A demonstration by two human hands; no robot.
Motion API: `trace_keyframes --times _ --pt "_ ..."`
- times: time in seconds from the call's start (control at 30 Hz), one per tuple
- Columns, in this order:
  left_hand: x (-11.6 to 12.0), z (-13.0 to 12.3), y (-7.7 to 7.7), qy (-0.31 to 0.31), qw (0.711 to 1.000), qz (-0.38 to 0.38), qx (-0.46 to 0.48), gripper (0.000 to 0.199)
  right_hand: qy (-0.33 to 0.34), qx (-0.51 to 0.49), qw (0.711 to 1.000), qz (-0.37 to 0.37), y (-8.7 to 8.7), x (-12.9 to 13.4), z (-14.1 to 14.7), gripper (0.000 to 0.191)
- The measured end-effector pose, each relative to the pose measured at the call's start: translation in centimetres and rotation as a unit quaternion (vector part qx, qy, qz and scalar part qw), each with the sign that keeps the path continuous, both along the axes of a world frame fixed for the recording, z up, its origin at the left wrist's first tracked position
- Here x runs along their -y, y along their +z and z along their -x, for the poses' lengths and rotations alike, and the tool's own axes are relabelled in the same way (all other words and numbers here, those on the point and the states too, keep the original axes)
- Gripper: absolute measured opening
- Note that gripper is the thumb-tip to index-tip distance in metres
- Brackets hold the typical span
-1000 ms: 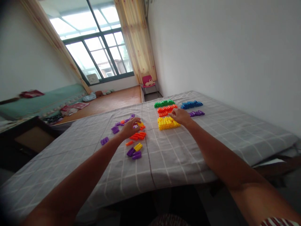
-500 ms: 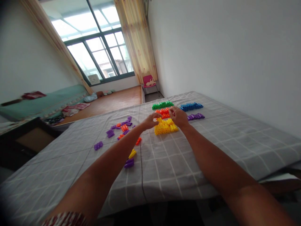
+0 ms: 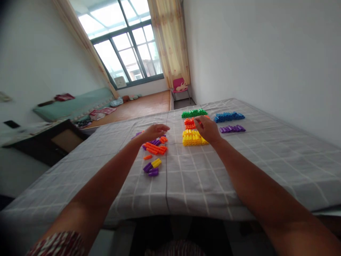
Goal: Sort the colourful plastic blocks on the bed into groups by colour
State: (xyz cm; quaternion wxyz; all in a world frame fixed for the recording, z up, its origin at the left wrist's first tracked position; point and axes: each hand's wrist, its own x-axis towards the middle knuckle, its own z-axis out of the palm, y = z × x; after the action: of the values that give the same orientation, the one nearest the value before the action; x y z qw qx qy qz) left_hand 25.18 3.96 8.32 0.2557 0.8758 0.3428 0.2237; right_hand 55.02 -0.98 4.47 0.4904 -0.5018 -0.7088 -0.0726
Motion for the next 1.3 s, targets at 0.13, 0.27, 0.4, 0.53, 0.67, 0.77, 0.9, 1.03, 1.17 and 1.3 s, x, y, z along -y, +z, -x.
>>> trace_keyframes --times 0.13,0.27,0.4,0.53,0.67,0.77,0.9,1.03,1.17,1.3 --pt "3.7 7.0 -0.7 0.04 0.996 0.006 -0.074 0.029 0.199 0.057 0.978 0.041 0.0 2.8 4.5 0.023" --pt "6.2 10.3 -2.4 0.079 0.993 -0.028 -0.083 0.033 0.405 0.166 0.894 0.095 -1.1 4.9 9.7 0.027" --pt "6.8 9.5 -3.3 0.067 0.99 -0.095 -0.078 0.035 0.442 0.261 0.85 0.122 -2.4 5.1 13.8 0.034" --pt "6.1 7.1 -3.8 0.025 0.984 -0.141 -0.101 0.028 0.422 0.282 0.852 0.129 -2.2 4.6 15.8 0.042" --pt "5.4 5.8 -5.0 0.038 0.978 -0.174 -0.109 0.026 0.402 0.248 0.869 0.15 -0.3 3.2 13.4 0.04" --pt "5.2 5.7 -6.1 0.068 0.976 -0.182 -0.095 0.026 0.361 0.143 0.897 0.214 1.4 1.2 8.4 0.036" --pt "5.1 5.6 -7.3 0.124 0.974 -0.175 -0.078 0.029 0.332 -0.114 0.886 0.303 2.4 -1.5 1.6 0.042" --pt "4.9 5.5 -7.5 0.127 0.974 -0.17 -0.077 0.03 0.287 -0.263 0.86 0.329 1.7 -3.2 -1.7 0.044" --pt "4.9 5.6 -7.5 0.113 0.977 -0.169 -0.058 0.03 0.194 -0.141 0.921 0.307 0.8 -4.1 -2.9 0.037" --pt "5.1 5.7 -7.6 0.098 0.981 -0.169 -0.021 0.028 0.208 -0.038 0.927 0.309 0.5 -4.1 -4.0 0.048"
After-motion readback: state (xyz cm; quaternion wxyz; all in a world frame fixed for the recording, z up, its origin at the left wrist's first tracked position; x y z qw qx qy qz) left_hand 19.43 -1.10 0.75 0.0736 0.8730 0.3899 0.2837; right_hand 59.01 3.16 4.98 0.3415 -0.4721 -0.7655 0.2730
